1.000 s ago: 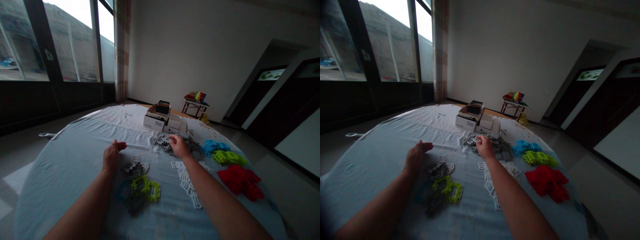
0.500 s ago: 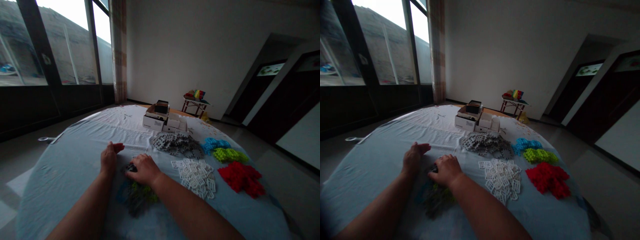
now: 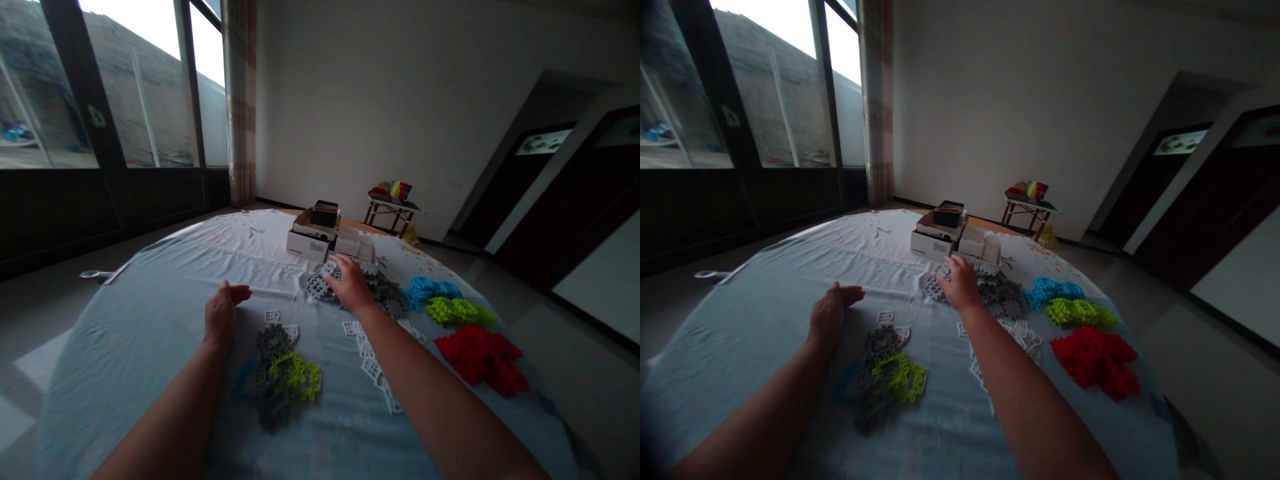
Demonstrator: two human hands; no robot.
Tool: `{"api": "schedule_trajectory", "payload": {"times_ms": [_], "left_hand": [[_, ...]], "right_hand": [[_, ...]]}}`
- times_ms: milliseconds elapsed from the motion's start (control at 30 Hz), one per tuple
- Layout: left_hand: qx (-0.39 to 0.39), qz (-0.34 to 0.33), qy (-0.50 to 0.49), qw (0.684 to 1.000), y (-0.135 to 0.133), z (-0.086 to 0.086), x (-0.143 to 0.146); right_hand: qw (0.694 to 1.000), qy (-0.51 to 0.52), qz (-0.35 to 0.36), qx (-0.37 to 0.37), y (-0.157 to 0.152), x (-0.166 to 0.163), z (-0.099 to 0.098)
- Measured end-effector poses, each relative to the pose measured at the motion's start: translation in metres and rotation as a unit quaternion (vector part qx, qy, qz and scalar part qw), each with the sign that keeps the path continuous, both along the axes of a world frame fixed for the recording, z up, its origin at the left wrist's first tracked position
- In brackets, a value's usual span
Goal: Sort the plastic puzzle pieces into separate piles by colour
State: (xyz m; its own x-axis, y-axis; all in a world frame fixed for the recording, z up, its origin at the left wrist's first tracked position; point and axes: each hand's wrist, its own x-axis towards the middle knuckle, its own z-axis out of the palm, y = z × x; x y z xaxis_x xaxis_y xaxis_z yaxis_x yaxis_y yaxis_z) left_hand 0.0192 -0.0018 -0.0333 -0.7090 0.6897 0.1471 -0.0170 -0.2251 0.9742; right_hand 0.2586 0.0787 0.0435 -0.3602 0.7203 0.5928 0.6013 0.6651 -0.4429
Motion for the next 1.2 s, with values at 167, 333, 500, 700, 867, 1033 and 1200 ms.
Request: {"api": "schedule_trajectory", "payload": {"times_ms": [167,333,500,700,867,1033,1200], "left_hand": [[-0.006,0.000,0.016,1.000,-0.001,0.000,0.000],[-0.009,0.002,0.013,1.000,0.000,0.000,0.000],[-0.003,-0.002,-0.001,1.000,0.000,-0.001,0.000],[-0.008,0.003,0.016,1.000,-0.001,0.001,0.002],[-0.006,0.005,0.016,1.000,0.001,0.000,0.001],[-0.010,-0.003,0.019,1.000,0.001,0.000,0.001],[-0.026,-0.009,0.021,0.999,0.003,0.000,0.002]], "right_hand": [[0.997,-0.060,0.043,-0.018,-0.008,-0.014,-0.021],[0.980,-0.146,0.105,-0.081,-0.026,-0.051,-0.044],[0.969,-0.196,0.097,-0.118,-0.027,-0.079,-0.056],[0.965,-0.193,0.074,-0.160,-0.029,-0.089,-0.058],[0.972,-0.099,0.131,-0.170,-0.036,-0.065,-0.044],[0.976,0.019,0.130,-0.172,-0.039,0.007,-0.024],[0.977,0.051,0.066,-0.196,-0.044,0.086,-0.016]]}}
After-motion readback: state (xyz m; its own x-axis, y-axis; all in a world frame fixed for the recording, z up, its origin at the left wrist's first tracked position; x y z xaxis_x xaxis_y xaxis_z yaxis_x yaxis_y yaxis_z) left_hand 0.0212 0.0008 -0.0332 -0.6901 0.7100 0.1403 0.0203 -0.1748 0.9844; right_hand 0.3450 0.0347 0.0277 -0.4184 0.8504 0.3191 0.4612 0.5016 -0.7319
